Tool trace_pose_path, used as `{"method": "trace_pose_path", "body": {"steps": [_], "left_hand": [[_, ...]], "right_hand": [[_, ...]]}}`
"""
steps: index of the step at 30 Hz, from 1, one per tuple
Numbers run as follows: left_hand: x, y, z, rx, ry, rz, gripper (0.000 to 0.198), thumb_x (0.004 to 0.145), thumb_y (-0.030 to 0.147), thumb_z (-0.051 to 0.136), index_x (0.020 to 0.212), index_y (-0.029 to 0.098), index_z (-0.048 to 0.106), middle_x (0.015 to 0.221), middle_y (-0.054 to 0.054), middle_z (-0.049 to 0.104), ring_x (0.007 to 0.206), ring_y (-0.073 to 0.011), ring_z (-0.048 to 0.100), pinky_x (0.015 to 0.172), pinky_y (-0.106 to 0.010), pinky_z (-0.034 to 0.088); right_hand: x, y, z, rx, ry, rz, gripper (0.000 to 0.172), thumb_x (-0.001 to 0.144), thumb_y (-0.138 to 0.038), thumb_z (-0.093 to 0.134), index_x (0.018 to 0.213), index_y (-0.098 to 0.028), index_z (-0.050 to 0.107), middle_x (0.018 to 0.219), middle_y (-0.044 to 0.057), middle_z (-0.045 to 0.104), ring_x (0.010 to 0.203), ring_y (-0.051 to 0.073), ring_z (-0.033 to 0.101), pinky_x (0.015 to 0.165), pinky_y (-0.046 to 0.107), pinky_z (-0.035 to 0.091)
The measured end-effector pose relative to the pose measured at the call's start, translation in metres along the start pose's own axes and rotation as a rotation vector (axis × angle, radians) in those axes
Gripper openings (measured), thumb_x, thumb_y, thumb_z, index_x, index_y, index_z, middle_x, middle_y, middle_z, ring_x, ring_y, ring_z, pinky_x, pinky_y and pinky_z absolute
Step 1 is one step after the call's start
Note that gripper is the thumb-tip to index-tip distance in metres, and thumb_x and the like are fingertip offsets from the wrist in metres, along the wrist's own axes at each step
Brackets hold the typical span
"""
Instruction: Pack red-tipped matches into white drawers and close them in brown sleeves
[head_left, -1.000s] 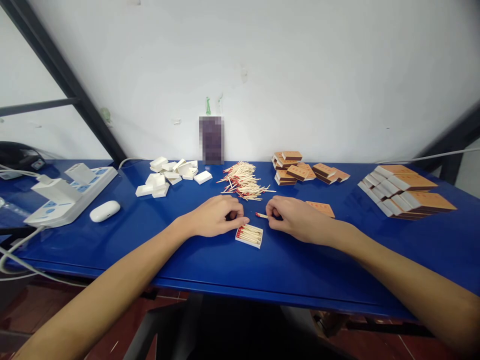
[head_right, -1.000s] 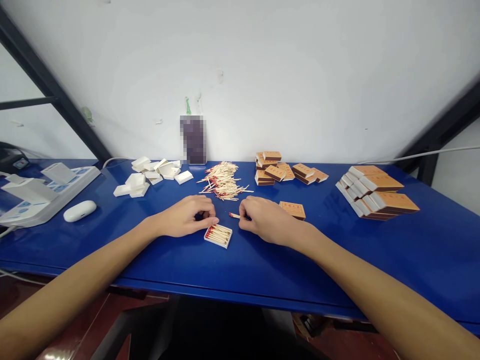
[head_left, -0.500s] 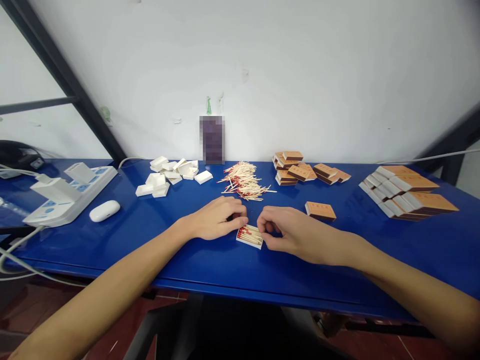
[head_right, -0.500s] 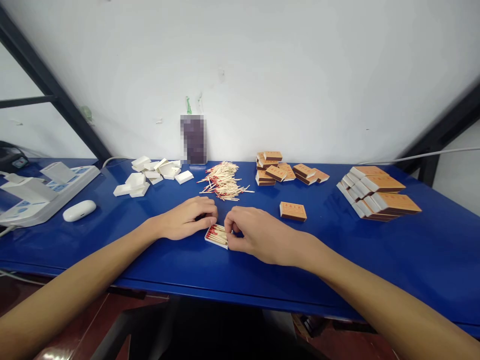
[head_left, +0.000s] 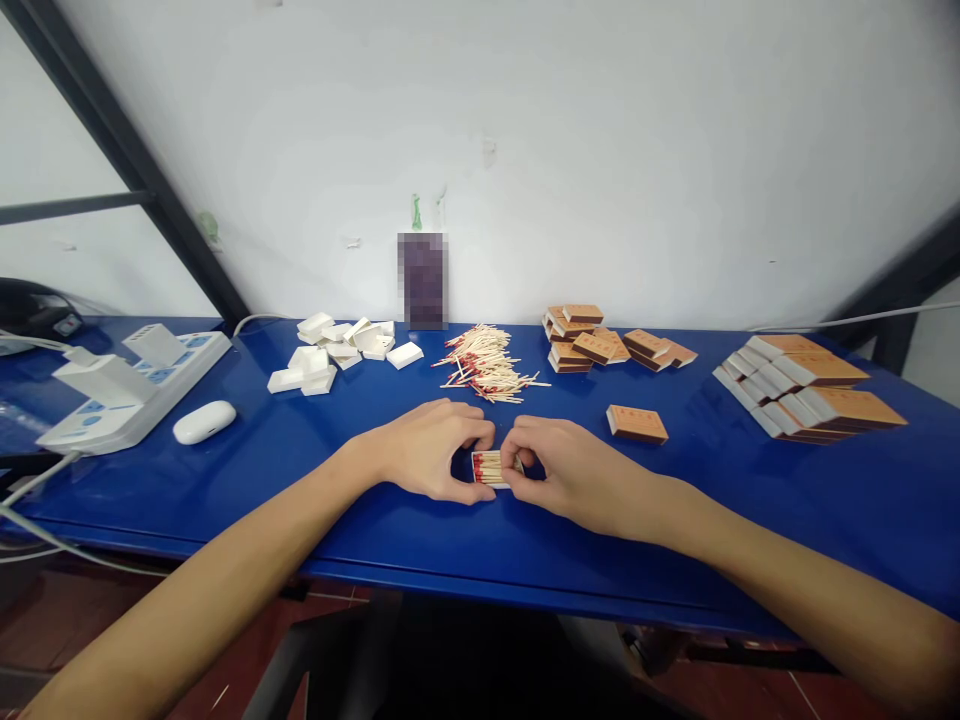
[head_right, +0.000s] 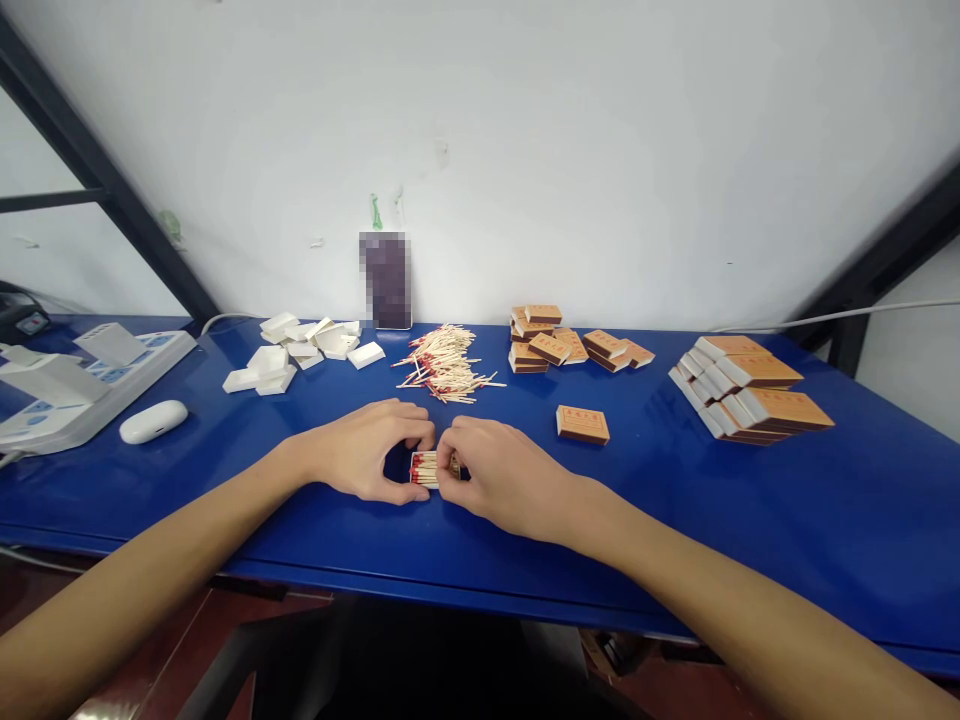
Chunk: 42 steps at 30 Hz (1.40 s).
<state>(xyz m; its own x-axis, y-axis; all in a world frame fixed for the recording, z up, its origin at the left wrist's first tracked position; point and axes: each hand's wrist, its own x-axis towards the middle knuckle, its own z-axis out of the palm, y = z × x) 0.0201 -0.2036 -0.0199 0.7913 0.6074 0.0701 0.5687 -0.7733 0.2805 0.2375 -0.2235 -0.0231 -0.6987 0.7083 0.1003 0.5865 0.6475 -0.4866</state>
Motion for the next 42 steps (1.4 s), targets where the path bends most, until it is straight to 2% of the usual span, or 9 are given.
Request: {"method": "trace_pose_path", "body": {"steps": [11,14,19,30,33,35,37,40,42], "left_hand": [[-0.001,-0.001,0.0,0.003,0.012,0.0,0.041,0.076,0.057,0.069,0.084,0.019,0.056,0.078,0.002,0.055,0.073,-0.0154,0.053,0.07,-0.03,0.037],[-0.001,0.0,-0.001,-0.005,0.018,-0.004,0.04,0.076,0.057,0.069,0.085,0.019,0.058,0.078,0.001,0.055,0.073,-0.0153,0.053,0.07,-0.03,0.038],[0.0,0.0,-0.003,-0.011,0.005,-0.004,0.037,0.075,0.052,0.071,0.084,0.018,0.058,0.08,0.001,0.057,0.073,-0.015,0.053,0.07,-0.03,0.038],[-0.001,-0.004,-0.001,-0.002,0.013,0.004,0.042,0.075,0.056,0.069,0.082,0.018,0.055,0.078,0.001,0.056,0.071,-0.0155,0.052,0.068,-0.029,0.037],[-0.002,-0.005,-0.002,0.013,0.008,-0.003,0.041,0.077,0.057,0.067,0.085,0.019,0.056,0.079,0.001,0.056,0.073,-0.0156,0.053,0.07,-0.029,0.037],[-0.003,-0.005,-0.003,0.051,0.013,-0.03,0.038,0.077,0.054,0.067,0.085,0.019,0.056,0.079,0.001,0.056,0.072,-0.0158,0.053,0.07,-0.029,0.037],[-0.004,-0.006,-0.004,0.095,0.028,-0.067,0.035,0.077,0.051,0.066,0.085,0.019,0.056,0.079,0.001,0.057,0.071,-0.0162,0.053,0.07,-0.03,0.037],[-0.007,-0.006,-0.006,0.13,0.046,-0.089,0.037,0.077,0.052,0.066,0.093,0.02,0.058,0.085,0.0,0.059,0.074,-0.0172,0.055,0.073,-0.031,0.038],[-0.008,-0.006,-0.007,0.127,0.047,-0.072,0.037,0.078,0.051,0.066,0.099,0.02,0.059,0.09,0.0,0.06,0.077,-0.0175,0.056,0.075,-0.031,0.038]], "right_hand": [[-0.002,0.003,-0.002,-0.108,0.023,-0.088,0.009,0.087,-0.017,0.055,0.078,-0.02,0.058,0.083,0.003,0.06,0.072,0.015,0.055,0.065,0.029,0.041],[-0.004,0.002,-0.003,-0.139,0.045,-0.159,0.01,0.09,-0.019,0.052,0.088,-0.019,0.062,0.09,0.005,0.06,0.079,0.018,0.056,0.072,0.033,0.044],[-0.005,-0.001,-0.003,-0.185,0.031,-0.366,0.027,0.09,-0.019,0.053,0.114,-0.024,0.066,0.118,0.011,0.058,0.102,0.024,0.055,0.089,0.042,0.044],[-0.003,0.01,-0.001,-0.215,0.06,-0.435,0.024,0.092,-0.022,0.052,0.111,-0.023,0.067,0.123,0.009,0.06,0.1,0.021,0.058,0.089,0.04,0.044],[-0.003,0.013,-0.014,-0.401,0.132,-0.357,0.019,0.092,-0.024,0.052,0.101,-0.021,0.068,0.113,0.011,0.064,0.097,0.023,0.059,0.084,0.04,0.046],[-0.007,0.021,-0.029,-0.618,0.213,-0.208,0.016,0.086,-0.025,0.056,0.094,-0.018,0.068,0.11,0.014,0.065,0.1,0.029,0.06,0.082,0.042,0.046],[-0.017,0.037,-0.044,-0.759,0.234,-0.017,0.027,0.082,-0.029,0.059,0.105,-0.017,0.066,0.112,0.016,0.066,0.099,0.033,0.061,0.079,0.043,0.048],[-0.039,0.071,-0.059,-0.799,0.161,0.184,0.038,0.082,-0.032,0.056,0.117,-0.018,0.062,0.112,0.015,0.067,0.097,0.035,0.064,0.072,0.044,0.051],[-0.052,0.09,-0.062,-0.723,0.016,0.286,0.044,0.079,-0.03,0.058,0.121,-0.019,0.062,0.106,0.015,0.07,0.091,0.035,0.066,0.07,0.046,0.052]]}}
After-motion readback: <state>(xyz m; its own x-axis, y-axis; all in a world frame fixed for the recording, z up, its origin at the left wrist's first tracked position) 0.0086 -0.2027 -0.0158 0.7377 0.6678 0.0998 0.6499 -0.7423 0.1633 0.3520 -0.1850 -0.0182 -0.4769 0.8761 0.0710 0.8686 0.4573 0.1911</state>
